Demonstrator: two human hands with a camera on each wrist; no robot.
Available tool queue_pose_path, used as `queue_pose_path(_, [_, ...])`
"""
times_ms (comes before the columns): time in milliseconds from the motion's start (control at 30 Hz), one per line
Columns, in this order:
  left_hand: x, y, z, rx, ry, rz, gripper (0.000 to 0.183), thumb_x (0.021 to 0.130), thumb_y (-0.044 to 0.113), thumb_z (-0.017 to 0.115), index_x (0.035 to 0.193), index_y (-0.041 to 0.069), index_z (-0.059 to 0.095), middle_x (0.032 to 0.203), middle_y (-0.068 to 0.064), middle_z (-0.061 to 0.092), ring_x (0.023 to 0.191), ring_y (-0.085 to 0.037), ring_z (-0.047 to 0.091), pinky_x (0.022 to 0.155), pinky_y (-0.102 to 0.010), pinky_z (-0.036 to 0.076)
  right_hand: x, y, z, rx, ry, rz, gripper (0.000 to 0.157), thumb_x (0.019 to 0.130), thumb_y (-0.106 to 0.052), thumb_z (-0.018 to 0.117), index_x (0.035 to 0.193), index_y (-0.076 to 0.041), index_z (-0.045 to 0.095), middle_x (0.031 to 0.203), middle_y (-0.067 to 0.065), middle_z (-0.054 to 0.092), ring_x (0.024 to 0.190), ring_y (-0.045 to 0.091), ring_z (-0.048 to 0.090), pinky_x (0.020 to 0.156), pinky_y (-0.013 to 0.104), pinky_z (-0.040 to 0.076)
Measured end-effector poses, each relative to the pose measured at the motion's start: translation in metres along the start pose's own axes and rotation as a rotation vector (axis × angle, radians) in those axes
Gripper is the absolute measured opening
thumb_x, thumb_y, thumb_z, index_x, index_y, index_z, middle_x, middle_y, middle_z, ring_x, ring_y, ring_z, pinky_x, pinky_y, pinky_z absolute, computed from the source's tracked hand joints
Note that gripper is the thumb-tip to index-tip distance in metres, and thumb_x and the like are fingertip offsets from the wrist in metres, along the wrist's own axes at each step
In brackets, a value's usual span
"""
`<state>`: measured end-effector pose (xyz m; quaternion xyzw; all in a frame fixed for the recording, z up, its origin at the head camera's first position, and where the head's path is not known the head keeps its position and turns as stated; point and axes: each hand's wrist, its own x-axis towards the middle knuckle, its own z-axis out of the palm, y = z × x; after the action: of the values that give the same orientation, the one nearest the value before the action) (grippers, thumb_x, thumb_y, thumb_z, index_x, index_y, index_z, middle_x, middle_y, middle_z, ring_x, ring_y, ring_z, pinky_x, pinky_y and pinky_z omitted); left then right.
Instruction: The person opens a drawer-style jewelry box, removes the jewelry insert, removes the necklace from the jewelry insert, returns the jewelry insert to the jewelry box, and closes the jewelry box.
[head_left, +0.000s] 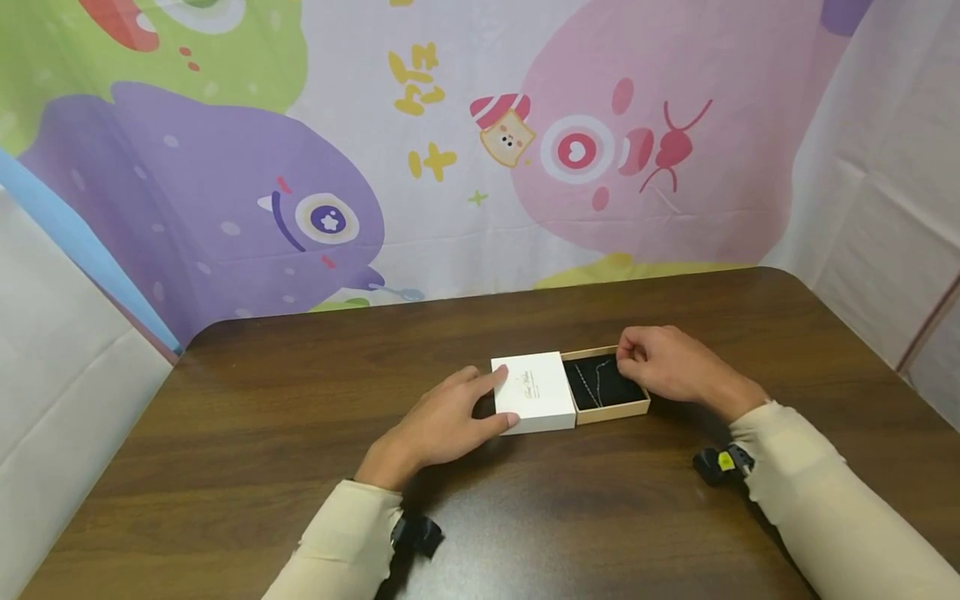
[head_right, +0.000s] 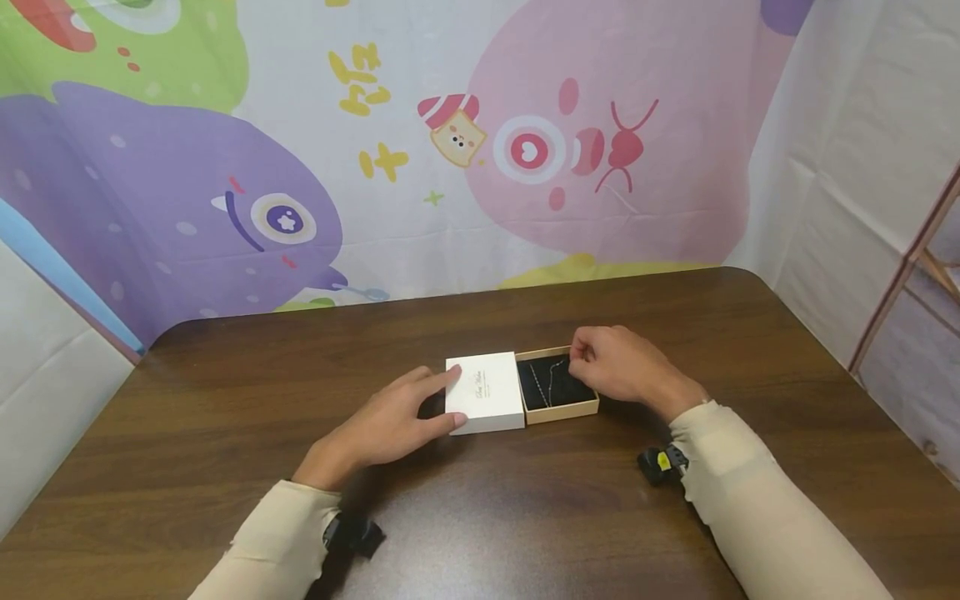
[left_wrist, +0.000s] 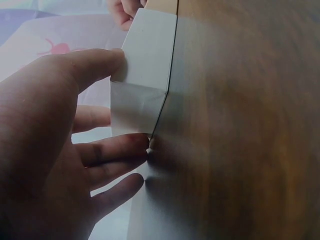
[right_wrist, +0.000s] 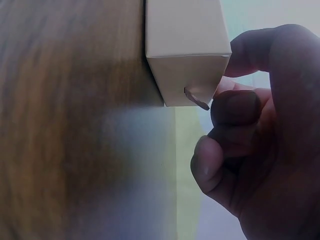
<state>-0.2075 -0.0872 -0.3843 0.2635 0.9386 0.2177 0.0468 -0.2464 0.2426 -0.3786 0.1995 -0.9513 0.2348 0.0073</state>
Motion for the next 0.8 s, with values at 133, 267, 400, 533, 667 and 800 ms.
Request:
queue_pose_path(133, [0.000,0.000,0.000,-0.003,0.009,0.002,0.071,0.093,0.052,0.064,0.153,0.017,0.044,0.111,0.000,0.056,0.091,-0.016,0.051,0.080,-0.033,0.044,0.000,-0.001,-0.001,-0.028,-0.014,0.031,0.005,0.087,-0.020,0.063,0.089,-0.016,0.066,0.067,-0.005,0.052,0.062,0.014,0.051,0.060,0.033,0.041])
queue_pose_path(267, [0.000,0.000,0.000,-0.002,0.010,0.000,0.072,0.093,0.052,0.064,0.153,0.017,0.045,0.111,0.000,0.056,0.091,-0.016,0.051,0.080,-0.033,0.044,0.000,-0.004,-0.002,-0.059,-0.036,0.053,0.008,0.087,-0.023,0.063,0.092,-0.016,0.066,0.070,-0.004,0.053,0.064,0.014,0.051,0.060,0.033,0.040])
queue_pose_path(400, [0.000,0.000,0.000,-0.004,0.008,-0.004,0.072,0.093,0.052,0.064,0.153,0.017,0.044,0.110,0.000,0.056,0.091,-0.016,0.051,0.079,-0.033,0.044,-0.001,-0.007,-0.003,-0.085,-0.049,0.059,0.010,0.087,-0.024,0.063,0.093,-0.016,0.066,0.070,-0.004,0.053,0.065,0.014,0.051,0.059,0.033,0.040])
queue_pose_path(533, [0.000,0.000,0.000,-0.006,0.008,-0.002,0.071,0.093,0.052,0.064,0.153,0.018,0.044,0.110,0.000,0.056,0.091,-0.016,0.051,0.079,-0.033,0.044,-0.002,-0.009,-0.003,-0.120,-0.066,0.061,0.013,0.087,-0.025,0.063,0.095,-0.016,0.066,0.070,-0.005,0.053,0.064,0.014,0.050,0.059,0.034,0.039])
queue_pose_path(667, [0.000,0.000,0.000,-0.011,0.005,-0.006,0.071,0.093,0.052,0.064,0.153,0.018,0.044,0.109,0.001,0.056,0.090,-0.016,0.051,0.079,-0.033,0.044,-0.002,-0.010,-0.003,-0.147,-0.080,0.062,0.016,0.087,-0.028,0.064,0.097,-0.016,0.067,0.071,-0.005,0.054,0.064,0.014,0.050,0.059,0.034,0.039])
queue_pose_path(800, [0.000,0.000,0.000,-0.018,0.001,-0.007,0.071,0.094,0.052,0.064,0.153,0.019,0.044,0.109,0.001,0.055,0.090,-0.016,0.051,0.078,-0.033,0.044,-0.002,-0.011,-0.003,-0.149,-0.103,0.069,0.020,0.087,-0.031,0.065,0.099,-0.015,0.067,0.071,-0.004,0.054,0.063,0.014,0.049,0.059,0.034,0.039])
